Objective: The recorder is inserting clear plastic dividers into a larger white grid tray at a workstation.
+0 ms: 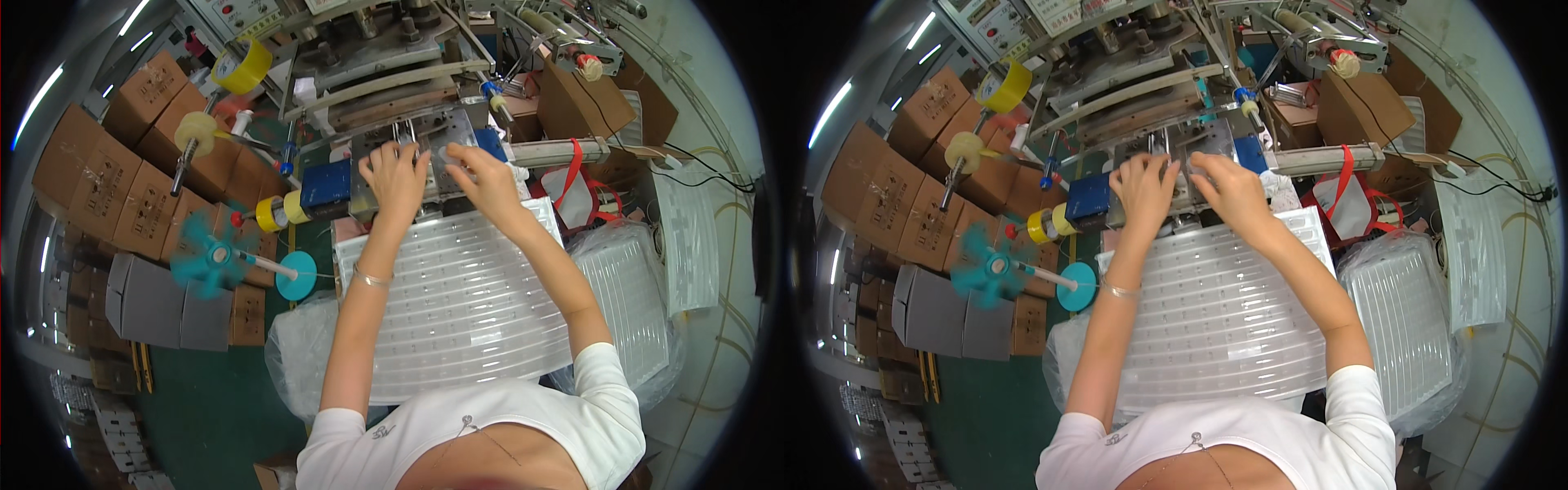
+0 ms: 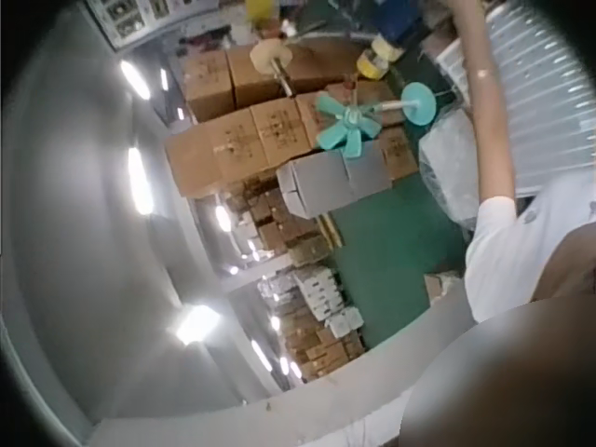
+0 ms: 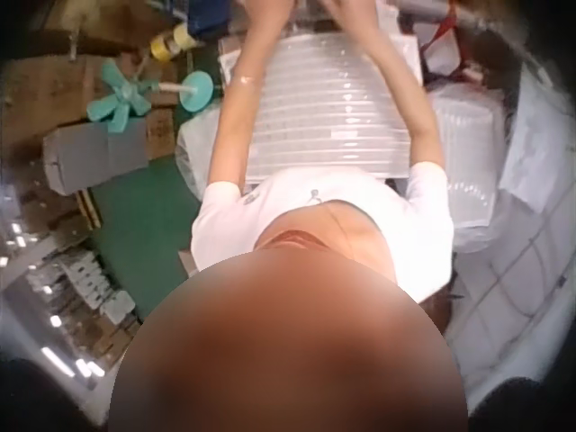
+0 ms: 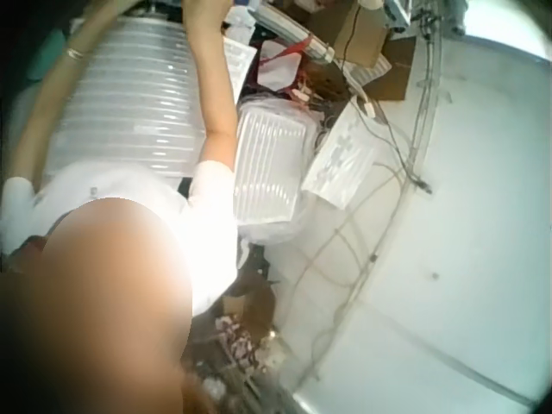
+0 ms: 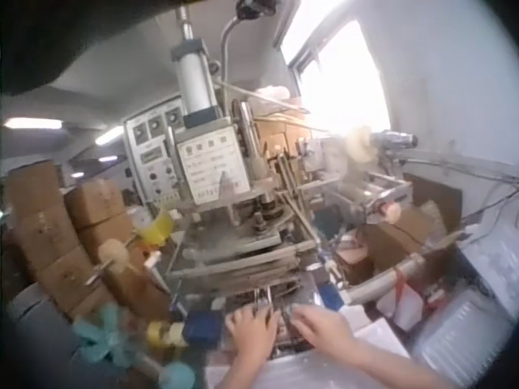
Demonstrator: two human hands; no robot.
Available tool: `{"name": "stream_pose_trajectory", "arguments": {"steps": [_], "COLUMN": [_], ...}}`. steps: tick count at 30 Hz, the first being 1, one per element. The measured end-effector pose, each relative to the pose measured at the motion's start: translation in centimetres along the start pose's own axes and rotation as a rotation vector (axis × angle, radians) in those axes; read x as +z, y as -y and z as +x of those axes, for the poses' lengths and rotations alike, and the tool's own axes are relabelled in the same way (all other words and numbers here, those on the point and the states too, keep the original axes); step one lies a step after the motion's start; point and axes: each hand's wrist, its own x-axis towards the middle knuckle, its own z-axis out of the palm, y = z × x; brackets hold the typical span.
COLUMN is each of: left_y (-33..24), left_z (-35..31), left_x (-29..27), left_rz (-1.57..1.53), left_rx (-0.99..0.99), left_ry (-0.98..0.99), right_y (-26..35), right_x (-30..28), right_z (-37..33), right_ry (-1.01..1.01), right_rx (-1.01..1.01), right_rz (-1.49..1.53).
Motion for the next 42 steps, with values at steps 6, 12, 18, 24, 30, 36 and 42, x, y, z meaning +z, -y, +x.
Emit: {"name": "stream_pose_trajectory", "arguments": {"steps": [6, 12, 18, 24, 30, 36, 42], "left_y": [-2.0, -3.9, -4.3, -4.2, -5.5, -5.7, -3.4], "left_z": [-5.2, -9.2, -10.5, -11.1, -11.3, -11.7, -12.8], "left_x": [-3.5, -6.5, -7.9, -8.2, -7.0, -6.8, -6.6], "left_rz": [-0.272, -0.588, -0.659, -0.773, -0.79, -0.91, -1.255], "left_rx": [-0.105, -0.28, -0.348, -0.427, -0.338, -0.427, -0.437], "left_ry": [-0.067, 0.019, -0.039, 0.005, 0.055, 0.074, 0.024], "right_y": [-1.1, -3.2, -0.2, 0.3, 1.7, 4.1, 3.6], "right_x": [4.4, 5.6, 1.5, -7.1, -11.7, -10.5, -9.4], "right_z": [2.9, 3.0, 0.4, -4.5, -7.7, -15.7, -18.6], "right_ry": [0.057, 0.002, -0.159, 0.128, 0.374, 1.06, 1.181], "right_rx": [-0.15, -0.121, -0.204, -0.02, 0.098, 0.015, -0.253], "right_rz": [-0.311, -0.352, -0.303, -0.117, -0.118, -0.086, -0.304]}}
